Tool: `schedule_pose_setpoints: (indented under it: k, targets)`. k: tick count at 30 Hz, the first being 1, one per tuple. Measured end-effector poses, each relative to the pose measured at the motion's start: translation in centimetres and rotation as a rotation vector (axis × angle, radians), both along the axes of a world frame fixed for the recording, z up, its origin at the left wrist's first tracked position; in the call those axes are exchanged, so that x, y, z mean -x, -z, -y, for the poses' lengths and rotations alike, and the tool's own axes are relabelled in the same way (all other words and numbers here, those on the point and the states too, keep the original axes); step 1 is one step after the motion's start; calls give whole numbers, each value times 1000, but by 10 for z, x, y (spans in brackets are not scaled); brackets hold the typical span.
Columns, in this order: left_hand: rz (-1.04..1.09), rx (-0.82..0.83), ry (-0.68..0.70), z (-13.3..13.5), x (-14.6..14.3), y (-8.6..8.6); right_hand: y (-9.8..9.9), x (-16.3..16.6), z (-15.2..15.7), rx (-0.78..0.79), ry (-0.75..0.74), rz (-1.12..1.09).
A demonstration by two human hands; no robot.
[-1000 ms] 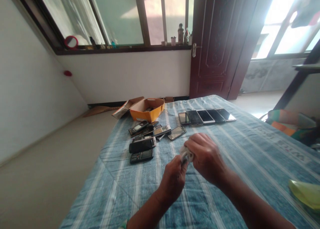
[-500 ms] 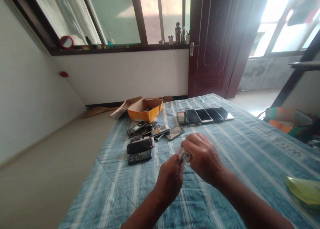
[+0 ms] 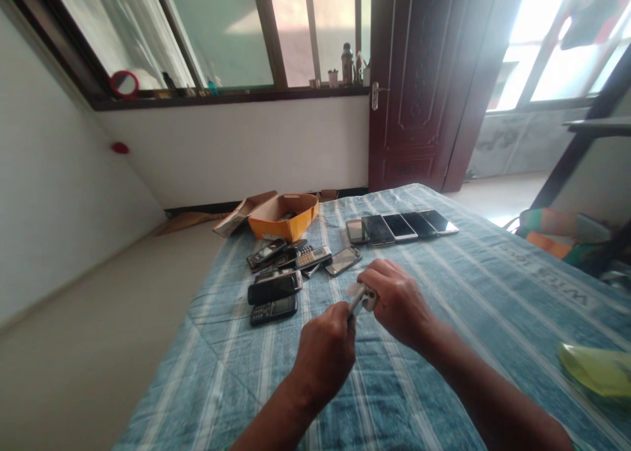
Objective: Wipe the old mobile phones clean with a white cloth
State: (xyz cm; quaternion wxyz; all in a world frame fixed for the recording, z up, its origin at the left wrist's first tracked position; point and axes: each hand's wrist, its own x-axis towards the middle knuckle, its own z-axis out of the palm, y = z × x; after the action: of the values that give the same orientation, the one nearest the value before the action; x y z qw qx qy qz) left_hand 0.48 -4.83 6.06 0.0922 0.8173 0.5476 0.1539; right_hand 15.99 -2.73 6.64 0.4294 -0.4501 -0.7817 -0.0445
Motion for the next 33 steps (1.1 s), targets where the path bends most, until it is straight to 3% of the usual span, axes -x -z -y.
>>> schedule_pose_setpoints:
  k: [7, 15, 25, 33]
  targets:
    - [-228, 83, -15, -1, 0, -13, 1, 13, 8, -69, -68, 49]
    - [-233, 55, 9, -11, 1, 1, 28, -1, -19, 177, -33, -42]
    - [-339, 88, -15, -19, -18, 0, 53, -12, -40, 431, -98, -281]
    - [-381, 107, -13, -22, -22, -3, 65, -19, -48, 427, 40, -318]
